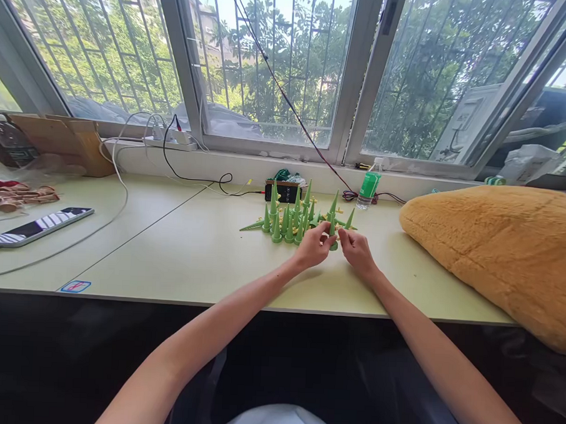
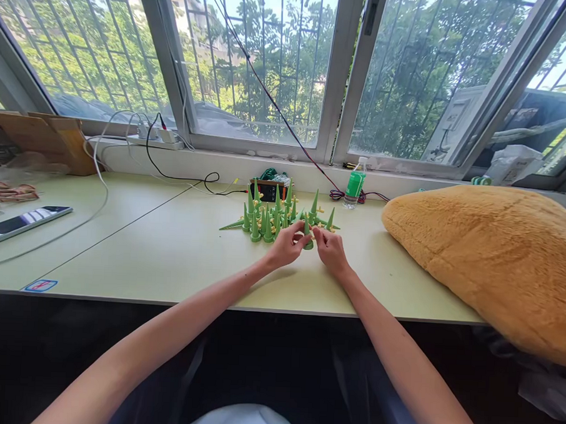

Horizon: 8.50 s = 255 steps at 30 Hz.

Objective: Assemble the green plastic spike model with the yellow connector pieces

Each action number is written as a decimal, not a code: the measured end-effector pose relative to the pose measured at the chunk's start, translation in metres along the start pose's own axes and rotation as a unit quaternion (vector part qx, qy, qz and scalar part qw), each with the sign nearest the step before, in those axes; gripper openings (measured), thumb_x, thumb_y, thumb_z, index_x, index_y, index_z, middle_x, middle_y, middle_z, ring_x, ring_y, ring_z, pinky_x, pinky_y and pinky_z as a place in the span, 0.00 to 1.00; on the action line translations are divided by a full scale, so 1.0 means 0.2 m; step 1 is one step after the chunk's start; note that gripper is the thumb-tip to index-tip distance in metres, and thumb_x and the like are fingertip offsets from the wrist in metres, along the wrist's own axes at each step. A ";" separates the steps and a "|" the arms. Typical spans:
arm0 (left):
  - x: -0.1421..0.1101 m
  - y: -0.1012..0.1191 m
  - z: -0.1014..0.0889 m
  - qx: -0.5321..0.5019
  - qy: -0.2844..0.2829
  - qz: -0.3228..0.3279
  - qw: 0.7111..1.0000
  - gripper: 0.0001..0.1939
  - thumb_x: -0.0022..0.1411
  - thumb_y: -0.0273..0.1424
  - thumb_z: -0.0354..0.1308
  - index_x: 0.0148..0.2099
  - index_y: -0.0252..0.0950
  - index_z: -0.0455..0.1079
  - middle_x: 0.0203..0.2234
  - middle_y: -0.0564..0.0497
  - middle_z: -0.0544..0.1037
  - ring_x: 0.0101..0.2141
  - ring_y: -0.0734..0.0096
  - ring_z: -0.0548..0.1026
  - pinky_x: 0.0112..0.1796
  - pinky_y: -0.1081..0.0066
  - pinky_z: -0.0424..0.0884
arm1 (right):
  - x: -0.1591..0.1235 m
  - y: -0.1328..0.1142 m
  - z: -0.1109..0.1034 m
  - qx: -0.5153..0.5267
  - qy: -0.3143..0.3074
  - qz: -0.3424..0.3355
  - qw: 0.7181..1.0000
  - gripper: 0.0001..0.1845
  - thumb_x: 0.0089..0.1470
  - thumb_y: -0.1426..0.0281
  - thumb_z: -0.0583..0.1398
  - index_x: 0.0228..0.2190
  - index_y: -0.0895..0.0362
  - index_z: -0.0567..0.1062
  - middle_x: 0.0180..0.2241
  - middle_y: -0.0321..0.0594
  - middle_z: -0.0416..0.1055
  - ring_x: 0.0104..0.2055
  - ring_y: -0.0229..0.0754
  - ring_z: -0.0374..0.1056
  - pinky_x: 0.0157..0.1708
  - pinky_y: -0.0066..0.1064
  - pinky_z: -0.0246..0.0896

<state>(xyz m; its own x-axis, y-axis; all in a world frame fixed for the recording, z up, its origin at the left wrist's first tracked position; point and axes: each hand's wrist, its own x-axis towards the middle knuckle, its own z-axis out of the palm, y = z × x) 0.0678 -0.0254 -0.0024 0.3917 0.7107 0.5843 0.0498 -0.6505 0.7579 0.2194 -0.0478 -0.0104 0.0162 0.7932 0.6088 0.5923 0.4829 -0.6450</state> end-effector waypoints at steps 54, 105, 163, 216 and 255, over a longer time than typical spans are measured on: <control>-0.01 -0.01 0.03 0.094 0.046 0.059 0.993 0.14 0.63 0.30 0.51 0.51 0.36 0.62 0.32 0.52 0.71 0.19 0.84 0.62 0.24 0.77 0.61 | 0.00 -0.01 0.02 0.014 -0.010 0.020 1.000 0.32 0.62 0.46 0.43 0.16 0.54 0.59 0.14 0.34 0.58 0.19 0.36 0.54 0.23 0.30 0.50; -0.01 0.02 0.04 -0.018 0.049 -0.046 0.998 0.19 0.62 0.35 0.54 0.53 0.36 0.56 0.24 0.58 0.65 0.18 0.83 0.61 0.20 0.79 0.56 | -0.01 -0.03 0.01 0.019 -0.014 0.011 1.000 0.25 0.62 0.49 0.47 0.25 0.55 0.64 0.19 0.34 0.62 0.20 0.36 0.57 0.22 0.28 0.53; 0.00 0.03 0.01 0.148 0.060 0.079 0.984 0.12 0.68 0.38 0.47 0.41 0.35 0.65 0.36 0.47 0.70 0.27 0.76 0.66 0.31 0.73 0.66 | -0.01 -0.03 -0.01 -0.047 0.073 -0.018 0.996 0.24 0.66 0.55 0.44 0.22 0.54 0.59 0.18 0.32 0.59 0.19 0.36 0.54 0.24 0.28 0.50; 0.01 0.05 0.00 -0.137 -0.028 -0.219 0.966 0.36 0.62 0.59 0.40 0.22 0.32 0.65 0.17 0.49 0.69 0.13 0.80 0.61 0.15 0.74 0.54 | -0.02 -0.02 -0.02 -0.068 0.054 -0.072 0.994 0.24 0.65 0.55 0.45 0.22 0.54 0.60 0.18 0.33 0.59 0.20 0.36 0.54 0.24 0.28 0.50; -0.01 0.00 0.01 0.093 0.012 -0.041 0.995 0.15 0.59 0.34 0.60 0.48 0.36 0.70 0.42 0.47 0.73 0.21 0.84 0.67 0.26 0.77 0.67 | 0.00 -0.02 -0.01 -0.057 0.079 -0.033 0.995 0.26 0.65 0.54 0.44 0.20 0.54 0.59 0.16 0.33 0.58 0.19 0.36 0.53 0.22 0.29 0.48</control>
<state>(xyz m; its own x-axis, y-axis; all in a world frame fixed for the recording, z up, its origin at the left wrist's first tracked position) 0.0682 -0.0267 -0.0037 0.3579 0.7681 0.5309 0.2506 -0.6268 0.7378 0.2182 -0.0514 -0.0067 0.0945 0.6885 0.7190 0.6841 0.4798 -0.5494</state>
